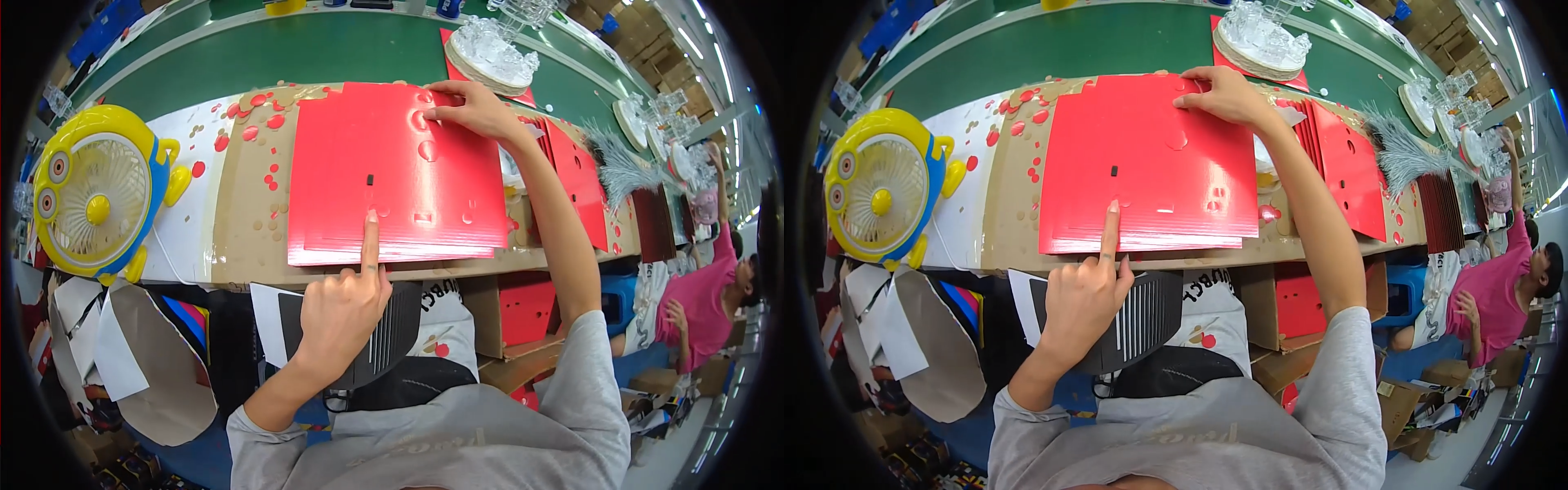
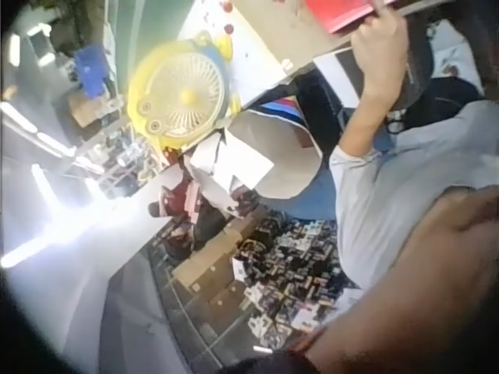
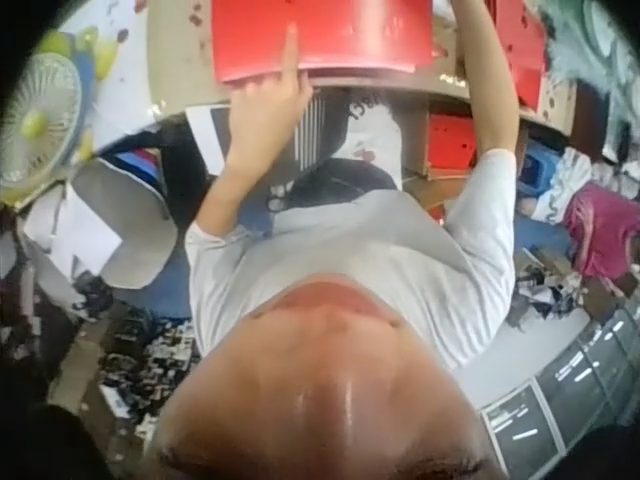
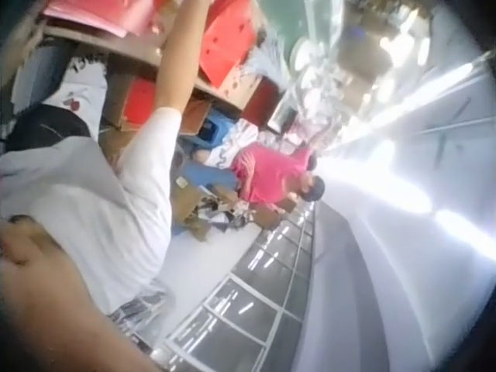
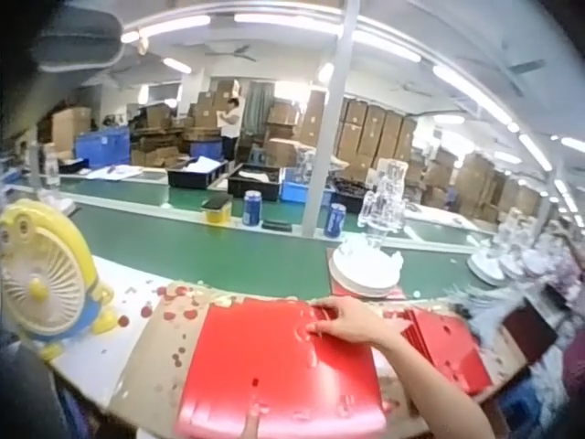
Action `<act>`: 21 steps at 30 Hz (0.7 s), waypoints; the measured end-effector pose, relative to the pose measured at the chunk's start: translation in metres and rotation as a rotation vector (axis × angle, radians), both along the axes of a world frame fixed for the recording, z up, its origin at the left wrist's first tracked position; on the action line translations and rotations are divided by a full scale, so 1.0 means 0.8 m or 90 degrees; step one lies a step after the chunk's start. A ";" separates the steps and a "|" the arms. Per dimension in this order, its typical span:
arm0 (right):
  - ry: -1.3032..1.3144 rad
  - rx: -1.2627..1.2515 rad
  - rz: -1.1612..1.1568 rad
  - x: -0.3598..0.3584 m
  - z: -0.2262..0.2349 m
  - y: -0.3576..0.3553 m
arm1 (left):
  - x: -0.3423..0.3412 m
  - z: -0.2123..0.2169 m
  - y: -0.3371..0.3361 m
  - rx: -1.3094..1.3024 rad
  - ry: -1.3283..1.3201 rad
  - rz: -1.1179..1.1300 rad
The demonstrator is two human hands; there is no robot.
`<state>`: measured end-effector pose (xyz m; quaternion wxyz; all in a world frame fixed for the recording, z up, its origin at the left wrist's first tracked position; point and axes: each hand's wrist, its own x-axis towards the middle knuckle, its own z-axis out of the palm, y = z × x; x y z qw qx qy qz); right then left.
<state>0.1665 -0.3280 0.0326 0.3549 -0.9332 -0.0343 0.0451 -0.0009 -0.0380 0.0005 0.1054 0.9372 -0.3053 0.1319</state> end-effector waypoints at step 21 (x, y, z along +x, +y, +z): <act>-0.368 -0.018 -0.101 -0.027 0.083 0.031 | -0.012 0.011 -0.004 0.039 0.045 0.033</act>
